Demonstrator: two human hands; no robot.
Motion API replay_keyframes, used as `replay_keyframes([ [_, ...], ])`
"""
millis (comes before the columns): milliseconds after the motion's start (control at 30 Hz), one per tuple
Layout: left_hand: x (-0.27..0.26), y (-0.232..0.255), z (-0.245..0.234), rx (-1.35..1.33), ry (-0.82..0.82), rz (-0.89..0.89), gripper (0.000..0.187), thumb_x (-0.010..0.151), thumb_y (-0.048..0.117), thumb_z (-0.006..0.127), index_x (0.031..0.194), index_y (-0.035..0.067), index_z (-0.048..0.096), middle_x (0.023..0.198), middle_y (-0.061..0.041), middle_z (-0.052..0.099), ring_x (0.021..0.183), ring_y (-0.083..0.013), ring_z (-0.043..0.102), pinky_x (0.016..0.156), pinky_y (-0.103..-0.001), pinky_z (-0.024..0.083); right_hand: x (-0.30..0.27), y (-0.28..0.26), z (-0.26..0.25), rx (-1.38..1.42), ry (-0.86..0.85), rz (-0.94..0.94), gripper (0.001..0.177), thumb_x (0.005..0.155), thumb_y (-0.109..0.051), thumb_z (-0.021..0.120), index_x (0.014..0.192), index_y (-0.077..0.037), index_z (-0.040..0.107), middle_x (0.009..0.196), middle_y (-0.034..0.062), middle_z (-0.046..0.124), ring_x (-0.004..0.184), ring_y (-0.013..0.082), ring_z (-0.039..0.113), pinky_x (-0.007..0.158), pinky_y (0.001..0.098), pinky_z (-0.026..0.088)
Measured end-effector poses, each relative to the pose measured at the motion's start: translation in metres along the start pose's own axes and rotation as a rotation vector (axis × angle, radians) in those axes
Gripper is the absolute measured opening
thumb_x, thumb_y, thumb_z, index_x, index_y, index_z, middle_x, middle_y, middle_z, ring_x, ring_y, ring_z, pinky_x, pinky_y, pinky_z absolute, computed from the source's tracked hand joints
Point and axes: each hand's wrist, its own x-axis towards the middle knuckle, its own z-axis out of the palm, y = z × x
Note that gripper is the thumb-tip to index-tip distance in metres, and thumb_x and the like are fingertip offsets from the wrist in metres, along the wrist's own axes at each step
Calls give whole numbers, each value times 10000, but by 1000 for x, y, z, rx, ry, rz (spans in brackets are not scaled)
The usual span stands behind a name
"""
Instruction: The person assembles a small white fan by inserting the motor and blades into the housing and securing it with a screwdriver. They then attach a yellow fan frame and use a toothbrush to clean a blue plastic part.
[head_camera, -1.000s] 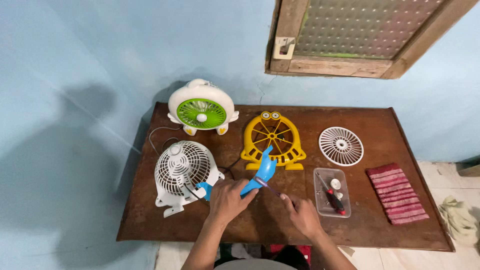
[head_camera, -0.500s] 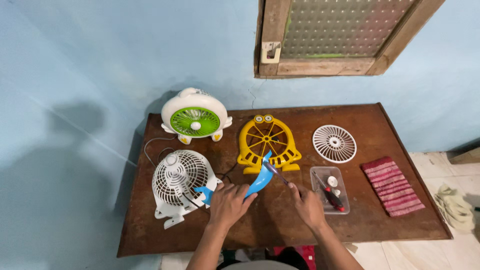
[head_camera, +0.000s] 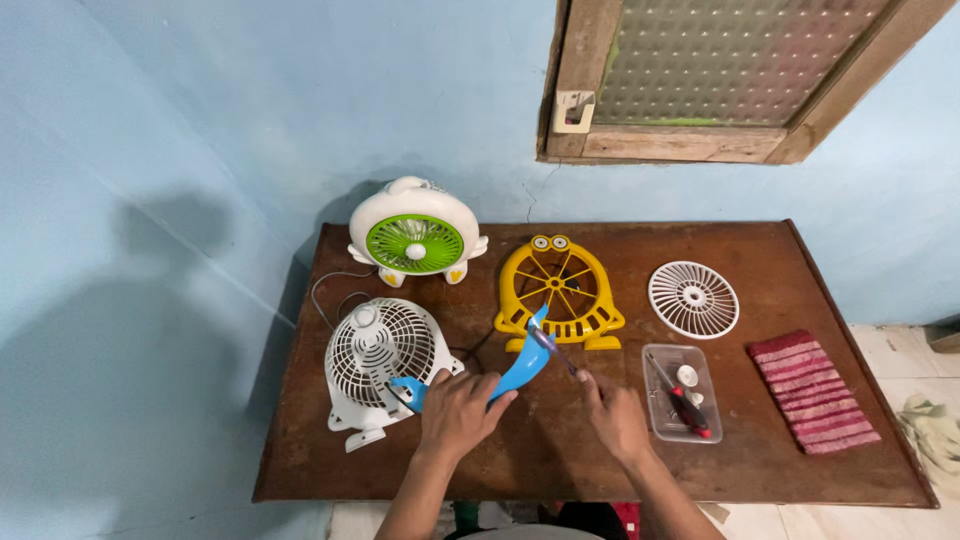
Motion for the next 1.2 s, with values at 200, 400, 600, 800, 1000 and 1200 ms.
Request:
replay_keyframes([
  [200,-5,-12,-7,7,36,11,283,886,380,761,881,109,677,701,-20,701,640,-194,652,637,-384,426,-4,-5,12,-94,-19,-224,413,934,-477,576,999,-132,793,556,244,621,536,429,637,565,514,478],
  [400,-6,-18,-15,31,49,6,291,877,379,775,876,105,676,684,-24,684,648,-202,649,635,-377,429,1,-15,24,-44,-22,-135,494,1012,-492,568,893,-59,772,619,244,603,576,434,622,577,516,481],
  [600,-8,-23,-22,44,73,80,291,900,374,775,870,104,672,664,-15,651,640,-194,631,616,-381,411,-1,-24,19,-87,-16,-188,383,941,-472,580,1013,-155,783,569,218,618,512,415,633,546,505,473],
  [800,-5,-18,-16,26,86,113,290,876,380,783,867,112,672,650,-19,638,633,-197,622,621,-371,409,-15,-12,19,-78,55,-236,366,949,-454,611,989,-144,801,556,232,590,504,421,605,544,498,470],
  [1000,-3,-11,-11,-52,63,86,299,865,377,800,860,111,664,661,-10,664,616,-197,631,610,-377,408,-3,3,4,-42,164,-148,367,964,-428,580,984,-122,782,552,220,592,494,435,589,514,518,434],
  [1200,9,0,-10,-250,93,-33,279,811,352,843,869,112,711,648,-35,680,562,-238,631,568,-397,433,-27,4,12,-82,84,-190,363,927,-444,614,968,-132,794,551,254,579,514,447,593,522,499,452],
])
